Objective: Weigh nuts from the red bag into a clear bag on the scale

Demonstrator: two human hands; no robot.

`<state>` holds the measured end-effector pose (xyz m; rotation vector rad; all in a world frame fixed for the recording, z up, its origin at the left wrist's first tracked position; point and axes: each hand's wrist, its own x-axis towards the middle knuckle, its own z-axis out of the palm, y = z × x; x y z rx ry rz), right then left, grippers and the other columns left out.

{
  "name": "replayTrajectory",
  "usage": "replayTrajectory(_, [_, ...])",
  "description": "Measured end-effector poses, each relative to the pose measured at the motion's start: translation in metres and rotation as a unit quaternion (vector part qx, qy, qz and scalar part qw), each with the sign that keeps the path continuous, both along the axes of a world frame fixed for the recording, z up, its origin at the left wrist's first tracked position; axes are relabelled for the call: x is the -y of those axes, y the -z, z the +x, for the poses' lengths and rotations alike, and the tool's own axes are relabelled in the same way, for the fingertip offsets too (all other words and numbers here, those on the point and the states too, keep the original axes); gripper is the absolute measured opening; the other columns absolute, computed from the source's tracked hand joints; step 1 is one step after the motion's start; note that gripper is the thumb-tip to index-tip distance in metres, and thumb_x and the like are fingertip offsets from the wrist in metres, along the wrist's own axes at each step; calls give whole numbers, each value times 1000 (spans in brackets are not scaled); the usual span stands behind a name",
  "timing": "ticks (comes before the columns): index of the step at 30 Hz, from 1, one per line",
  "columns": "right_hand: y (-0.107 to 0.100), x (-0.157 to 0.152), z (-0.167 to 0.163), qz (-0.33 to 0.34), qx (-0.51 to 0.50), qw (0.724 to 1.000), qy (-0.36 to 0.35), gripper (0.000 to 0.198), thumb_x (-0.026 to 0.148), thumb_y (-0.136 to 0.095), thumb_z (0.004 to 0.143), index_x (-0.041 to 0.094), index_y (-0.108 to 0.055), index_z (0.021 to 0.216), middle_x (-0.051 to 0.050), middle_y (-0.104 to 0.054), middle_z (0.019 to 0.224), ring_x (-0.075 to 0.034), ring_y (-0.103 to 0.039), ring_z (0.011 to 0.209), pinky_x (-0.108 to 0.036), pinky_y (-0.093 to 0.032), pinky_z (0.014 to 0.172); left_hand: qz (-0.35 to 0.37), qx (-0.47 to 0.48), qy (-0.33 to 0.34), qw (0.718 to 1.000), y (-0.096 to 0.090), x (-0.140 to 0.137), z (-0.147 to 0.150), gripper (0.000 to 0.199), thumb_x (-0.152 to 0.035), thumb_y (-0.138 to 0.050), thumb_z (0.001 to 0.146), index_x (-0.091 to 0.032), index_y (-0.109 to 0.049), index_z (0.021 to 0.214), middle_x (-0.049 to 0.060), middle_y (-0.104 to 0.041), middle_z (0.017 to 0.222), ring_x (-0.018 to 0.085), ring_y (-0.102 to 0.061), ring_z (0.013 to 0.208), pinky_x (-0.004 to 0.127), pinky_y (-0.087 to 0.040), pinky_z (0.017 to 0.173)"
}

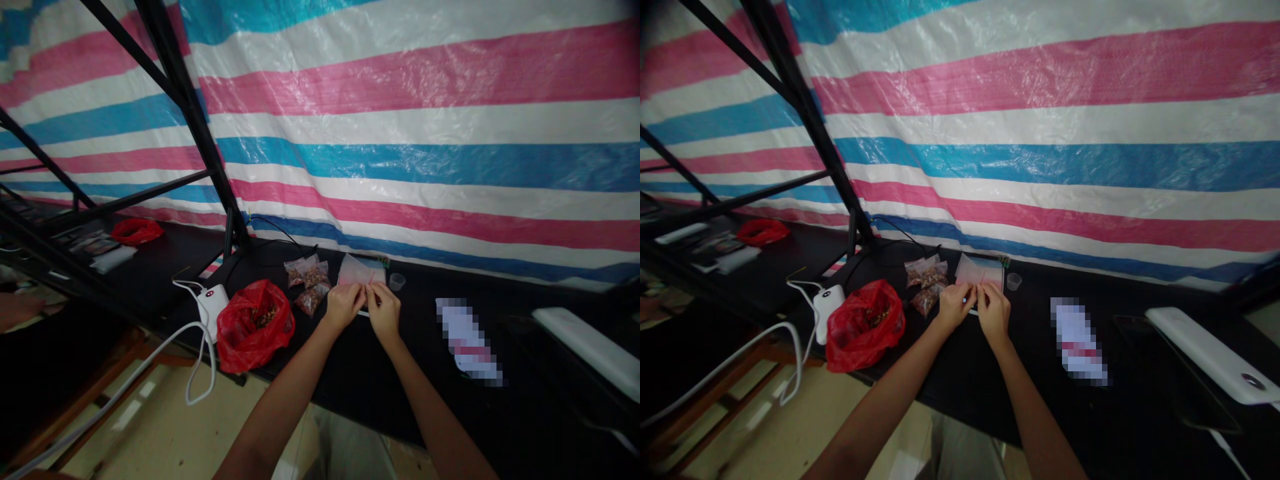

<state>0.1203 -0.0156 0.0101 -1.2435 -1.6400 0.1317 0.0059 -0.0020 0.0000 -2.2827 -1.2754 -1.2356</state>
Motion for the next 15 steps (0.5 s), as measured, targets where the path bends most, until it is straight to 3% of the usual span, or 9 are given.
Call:
replayTrajectory(8, [4,0,4,-33,20,998,44,31,34,-39,88,17,-61,73,-3,-58,70,-13,-52,59,-23,-38,60,7,61,-80,995,0,-3,-7,15,-21,-46,82,-16,-53,69,-1,-56,55,10,-53,52,22,-35,53])
replayTrajectory(15, [2,5,9,-25,72,995,68,27,33,-43,86,17,-60,72,-2,-59,72,-9,-52,54,-21,-35,56,-74,70,-55,993,-5,-2,-6,14,-31,-53,77,-18,-52,79,-4,-54,53,10,-52,48,21,-34,50])
